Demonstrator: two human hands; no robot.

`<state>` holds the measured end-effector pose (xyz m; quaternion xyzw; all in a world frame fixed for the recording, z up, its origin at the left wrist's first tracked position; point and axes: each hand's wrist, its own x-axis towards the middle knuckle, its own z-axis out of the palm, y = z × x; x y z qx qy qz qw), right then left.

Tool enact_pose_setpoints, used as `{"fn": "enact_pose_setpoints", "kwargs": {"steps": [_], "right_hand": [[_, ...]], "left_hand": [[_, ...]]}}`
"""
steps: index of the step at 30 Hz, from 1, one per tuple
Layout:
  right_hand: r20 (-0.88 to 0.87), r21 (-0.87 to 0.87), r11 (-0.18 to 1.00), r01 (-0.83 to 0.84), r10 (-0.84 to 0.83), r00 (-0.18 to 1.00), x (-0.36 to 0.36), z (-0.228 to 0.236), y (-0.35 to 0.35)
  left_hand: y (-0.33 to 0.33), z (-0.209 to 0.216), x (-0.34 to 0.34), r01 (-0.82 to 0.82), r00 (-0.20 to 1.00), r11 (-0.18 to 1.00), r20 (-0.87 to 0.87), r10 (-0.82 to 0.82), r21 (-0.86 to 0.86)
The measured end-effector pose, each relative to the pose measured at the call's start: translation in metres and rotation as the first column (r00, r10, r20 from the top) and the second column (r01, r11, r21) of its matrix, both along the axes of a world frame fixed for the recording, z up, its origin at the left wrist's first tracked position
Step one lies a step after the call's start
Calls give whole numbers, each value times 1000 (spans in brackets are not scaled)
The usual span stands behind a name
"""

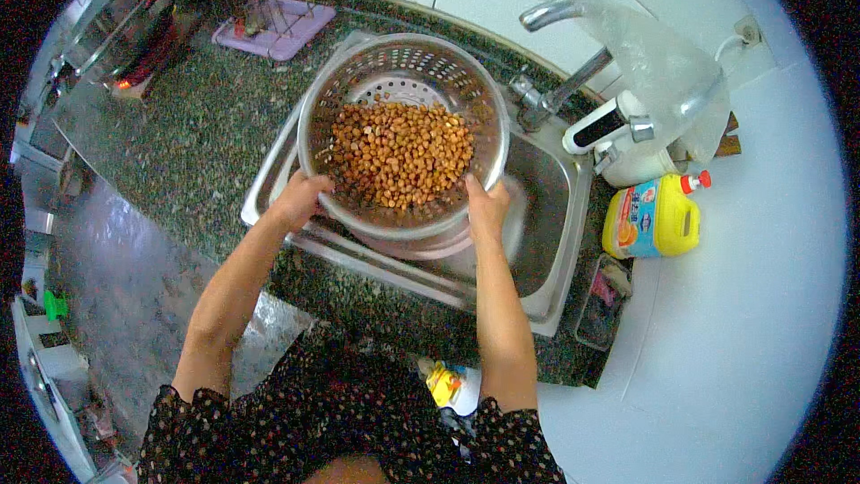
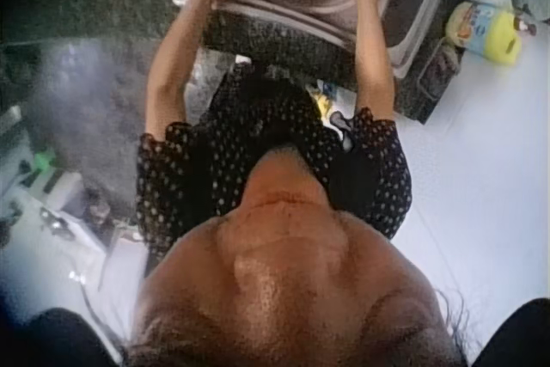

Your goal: The person washes peanuts in a metal colander under running water in a kitchen sink, then drains the water. Afterward, they move to a bedroom and fold a pink blanket and a striped quilt on a bed.

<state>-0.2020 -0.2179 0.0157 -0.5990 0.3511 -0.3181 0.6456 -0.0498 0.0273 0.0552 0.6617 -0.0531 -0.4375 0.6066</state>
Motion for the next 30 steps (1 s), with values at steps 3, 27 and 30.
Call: {"fn": "enact_pose_setpoints", "kwargs": {"steps": [3, 27, 30], "right_hand": [[-168, -102, 993, 52, -69, 983, 4, -12, -2], [-314, -38, 971, 237, -236, 920, -68, -35, 9], [-348, -69, 974, 214, -225, 910, -66, -39, 6]], "left_hand": [[-1, -12, -14, -189, 981, 982, -32, 189, 20], [10, -42, -5, -235, 954, 921, -254, 158, -310], [11, -49, -2, -268, 946, 913, -266, 187, -308]]}}
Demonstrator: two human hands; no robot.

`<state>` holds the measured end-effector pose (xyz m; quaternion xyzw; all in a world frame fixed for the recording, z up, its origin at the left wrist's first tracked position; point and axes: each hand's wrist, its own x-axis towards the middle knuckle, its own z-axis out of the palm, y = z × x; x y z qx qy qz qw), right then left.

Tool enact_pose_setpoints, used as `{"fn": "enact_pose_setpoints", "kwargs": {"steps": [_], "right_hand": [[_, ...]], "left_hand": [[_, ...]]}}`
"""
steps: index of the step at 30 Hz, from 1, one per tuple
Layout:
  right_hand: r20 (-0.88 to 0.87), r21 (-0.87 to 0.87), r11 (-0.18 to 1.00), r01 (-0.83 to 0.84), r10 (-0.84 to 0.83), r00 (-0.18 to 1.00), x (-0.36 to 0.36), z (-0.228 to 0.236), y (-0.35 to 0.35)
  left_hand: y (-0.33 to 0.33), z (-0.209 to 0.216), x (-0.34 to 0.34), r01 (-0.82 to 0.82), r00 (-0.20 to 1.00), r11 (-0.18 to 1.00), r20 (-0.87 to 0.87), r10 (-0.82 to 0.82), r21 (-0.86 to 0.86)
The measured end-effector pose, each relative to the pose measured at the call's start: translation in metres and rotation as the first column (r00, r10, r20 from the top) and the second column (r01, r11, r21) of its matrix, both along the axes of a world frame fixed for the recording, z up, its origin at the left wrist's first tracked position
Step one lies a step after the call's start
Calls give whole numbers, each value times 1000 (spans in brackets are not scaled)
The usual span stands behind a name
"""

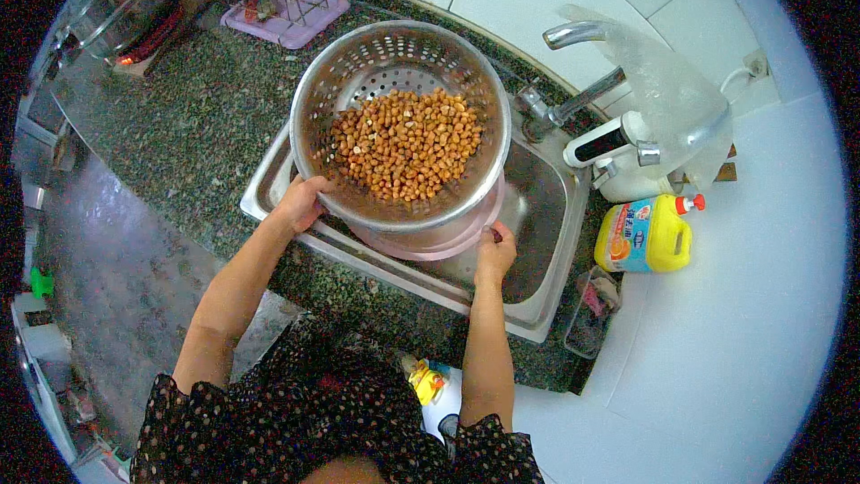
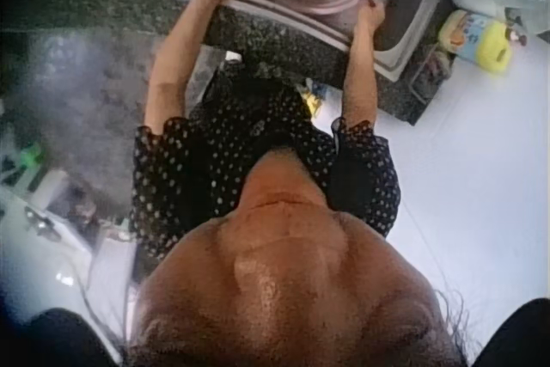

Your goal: The person washes peanuts in a metal colander under running water in a kitchen sink, then drains the water. Afterward, they move to a bedroom and fold a pink blanket and a striped quilt on a bed.

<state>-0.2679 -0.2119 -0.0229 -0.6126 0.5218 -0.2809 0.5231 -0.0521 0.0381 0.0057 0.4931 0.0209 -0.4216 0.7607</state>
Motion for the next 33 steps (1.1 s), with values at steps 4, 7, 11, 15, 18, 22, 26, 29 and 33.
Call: {"fn": "enact_pose_setpoints", "kwargs": {"steps": [4, 7, 11, 15, 18, 22, 26, 29, 33], "right_hand": [[-67, 6, 1000, -25, 25, 997, -3, -3, -3], [-132, 91, 996, -25, 37, 991, -6, -6, -8], [-108, 307, 949, -70, 108, 988, -7, -8, -10], [136, 562, 818, -120, 51, 989, -9, -17, -20], [329, 591, 778, -213, 9, 944, 3, -24, -22], [413, 354, 930, -98, -61, 909, 22, 0, -14], [350, 158, 974, -164, 100, 931, 30, 56, -34], [242, -29, 974, -225, 225, 944, 41, 104, -33], [-126, -350, 862, -368, 346, 930, 58, 142, -17]], "left_hand": [[-1, 7, -1, 7, 1000, 1000, -20, -7, 6], [0, 10, -3, 0, 1000, 1000, -12, 0, -10], [-2, 22, -9, -45, 999, 999, 2, 45, -3], [-3, 11, -5, -134, 991, 991, 23, 135, -16], [-2, 13, -3, -203, 979, 979, 32, 204, -26], [2, 18, -1, -294, 955, 955, 19, 295, -45], [2, 20, 0, -338, 937, 936, 60, 345, -101], [2, 25, -3, -334, 938, 936, 51, 342, -114], [4, 25, -2, -311, 949, 947, 29, 315, -84]]}}
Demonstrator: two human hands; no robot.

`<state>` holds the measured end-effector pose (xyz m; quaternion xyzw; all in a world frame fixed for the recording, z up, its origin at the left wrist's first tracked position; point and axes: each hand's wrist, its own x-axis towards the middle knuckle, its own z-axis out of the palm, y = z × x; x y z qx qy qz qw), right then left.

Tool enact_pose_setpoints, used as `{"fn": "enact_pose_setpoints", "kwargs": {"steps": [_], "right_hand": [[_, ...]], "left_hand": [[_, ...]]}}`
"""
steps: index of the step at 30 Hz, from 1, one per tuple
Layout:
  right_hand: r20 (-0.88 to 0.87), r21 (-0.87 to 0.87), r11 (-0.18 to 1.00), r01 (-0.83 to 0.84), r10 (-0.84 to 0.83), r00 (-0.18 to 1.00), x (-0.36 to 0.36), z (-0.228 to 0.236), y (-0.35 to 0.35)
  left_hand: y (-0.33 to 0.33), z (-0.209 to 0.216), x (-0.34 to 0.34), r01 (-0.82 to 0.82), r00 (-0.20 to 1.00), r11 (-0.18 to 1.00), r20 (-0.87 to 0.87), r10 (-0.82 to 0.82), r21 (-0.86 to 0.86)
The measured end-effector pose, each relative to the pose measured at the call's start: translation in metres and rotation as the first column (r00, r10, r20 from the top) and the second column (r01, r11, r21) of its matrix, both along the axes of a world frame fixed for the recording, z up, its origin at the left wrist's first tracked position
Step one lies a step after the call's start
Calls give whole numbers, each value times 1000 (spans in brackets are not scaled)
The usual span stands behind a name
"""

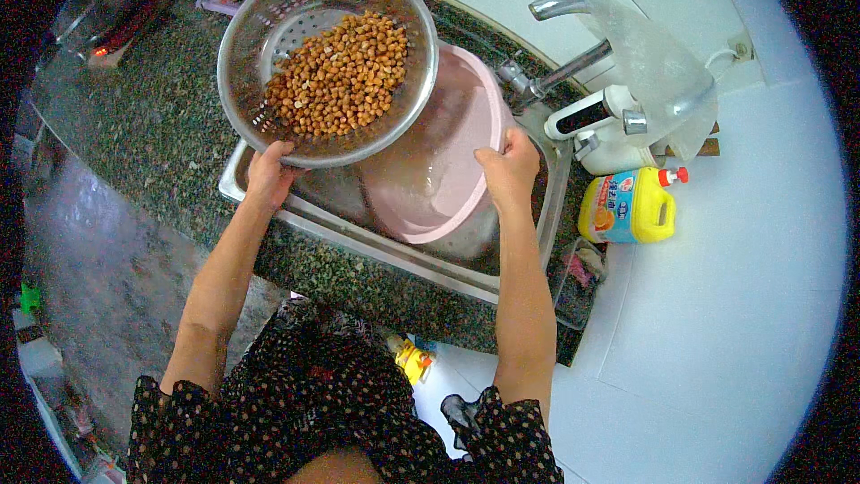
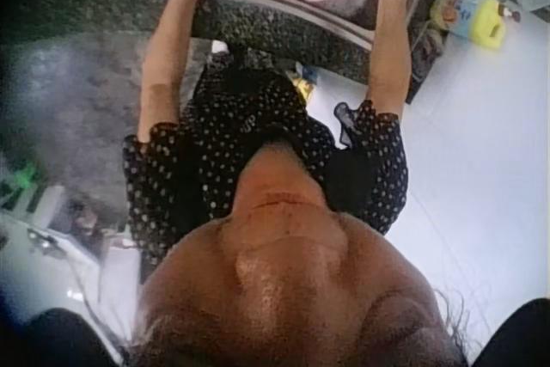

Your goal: The person washes peanuts in a metal colander under running water in a kitchen sink, then drains the water. Afterward, they move to a bedroom and fold a pink blanket and a striped quilt on a bed.

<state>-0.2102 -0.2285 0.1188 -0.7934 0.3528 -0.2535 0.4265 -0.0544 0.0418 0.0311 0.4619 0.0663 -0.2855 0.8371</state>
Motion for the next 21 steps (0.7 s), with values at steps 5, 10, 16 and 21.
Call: {"fn": "enact_pose_setpoints", "kwargs": {"steps": [5, 10, 16, 21], "right_hand": [[-304, -529, 844, -93, -87, 949, -6, 32, 19], [-301, -682, 710, -173, -58, 952, -29, 61, 27], [-266, -816, 554, -163, -111, 958, -51, 85, 23], [-227, -860, 496, -121, -160, 961, -60, 92, 25]], "left_hand": [[1, -6, 1, -8, 1000, 1000, -14, 7, -15], [0, -1, -1, -31, 998, 999, -53, 29, -38], [1, -3, 1, 23, 999, 999, 27, -22, -49], [0, -3, 2, 15, 1000, 999, 5, -14, -45]]}}
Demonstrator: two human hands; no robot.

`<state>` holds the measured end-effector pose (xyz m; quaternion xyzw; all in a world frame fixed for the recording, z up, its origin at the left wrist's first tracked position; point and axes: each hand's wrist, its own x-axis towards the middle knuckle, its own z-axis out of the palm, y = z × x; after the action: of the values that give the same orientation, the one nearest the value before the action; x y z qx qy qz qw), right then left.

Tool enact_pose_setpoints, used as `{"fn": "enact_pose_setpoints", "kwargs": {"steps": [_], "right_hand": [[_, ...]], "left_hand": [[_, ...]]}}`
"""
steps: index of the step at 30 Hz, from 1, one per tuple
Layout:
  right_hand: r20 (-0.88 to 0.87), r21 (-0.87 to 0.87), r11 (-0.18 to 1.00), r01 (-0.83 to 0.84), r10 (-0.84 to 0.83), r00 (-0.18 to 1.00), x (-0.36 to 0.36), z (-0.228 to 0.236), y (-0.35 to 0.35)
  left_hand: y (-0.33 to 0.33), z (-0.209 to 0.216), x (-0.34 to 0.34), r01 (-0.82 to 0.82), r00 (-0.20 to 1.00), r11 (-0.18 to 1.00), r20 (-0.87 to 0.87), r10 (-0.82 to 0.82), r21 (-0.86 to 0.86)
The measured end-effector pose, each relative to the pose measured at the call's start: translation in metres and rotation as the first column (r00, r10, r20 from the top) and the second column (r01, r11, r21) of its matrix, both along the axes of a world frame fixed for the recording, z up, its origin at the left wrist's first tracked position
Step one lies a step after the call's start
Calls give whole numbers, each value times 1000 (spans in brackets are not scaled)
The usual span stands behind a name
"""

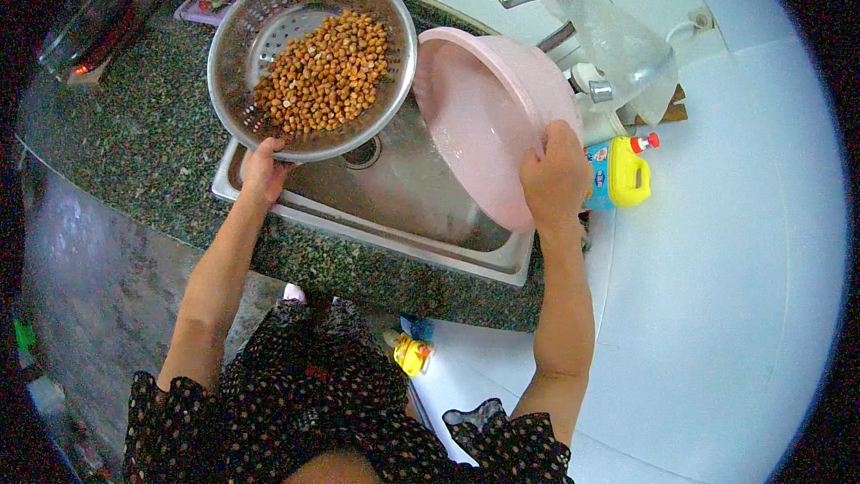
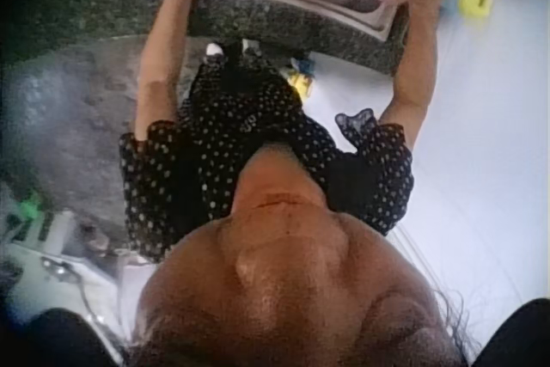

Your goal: The person washes peanuts in a metal colander under running water in a kitchen sink, then drains the water. Afterward, they move to a bedroom and fold a pink blanket and a striped quilt on a bed.

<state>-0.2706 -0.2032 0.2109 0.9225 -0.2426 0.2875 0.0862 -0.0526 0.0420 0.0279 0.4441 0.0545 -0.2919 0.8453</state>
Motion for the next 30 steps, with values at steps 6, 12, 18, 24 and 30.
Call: {"fn": "enact_pose_setpoints", "kwargs": {"steps": [6, 12, 18, 24, 30], "right_hand": [[18, -48, 999, 9, -8, 1000, -5, 3, 5], [23, -83, 996, 10, -8, 1000, -7, 5, 8], [29, -112, 994, -2, 5, 1000, -8, 6, 8], [18, -122, 993, 5, -3, 1000, -10, 6, 7], [38, -105, 994, -12, 16, 999, -11, 8, 6]], "left_hand": [[2, -3, 1, 14, 1000, 1000, -20, -14, -19], [3, -1, 0, 28, 999, 998, 25, -27, -48], [3, -3, 3, 51, 998, 998, 20, -51, -23], [5, 3, -1, 51, 997, 999, 57, -50, -16], [4, -1, 0, 51, 997, 998, 52, -49, -24]]}}
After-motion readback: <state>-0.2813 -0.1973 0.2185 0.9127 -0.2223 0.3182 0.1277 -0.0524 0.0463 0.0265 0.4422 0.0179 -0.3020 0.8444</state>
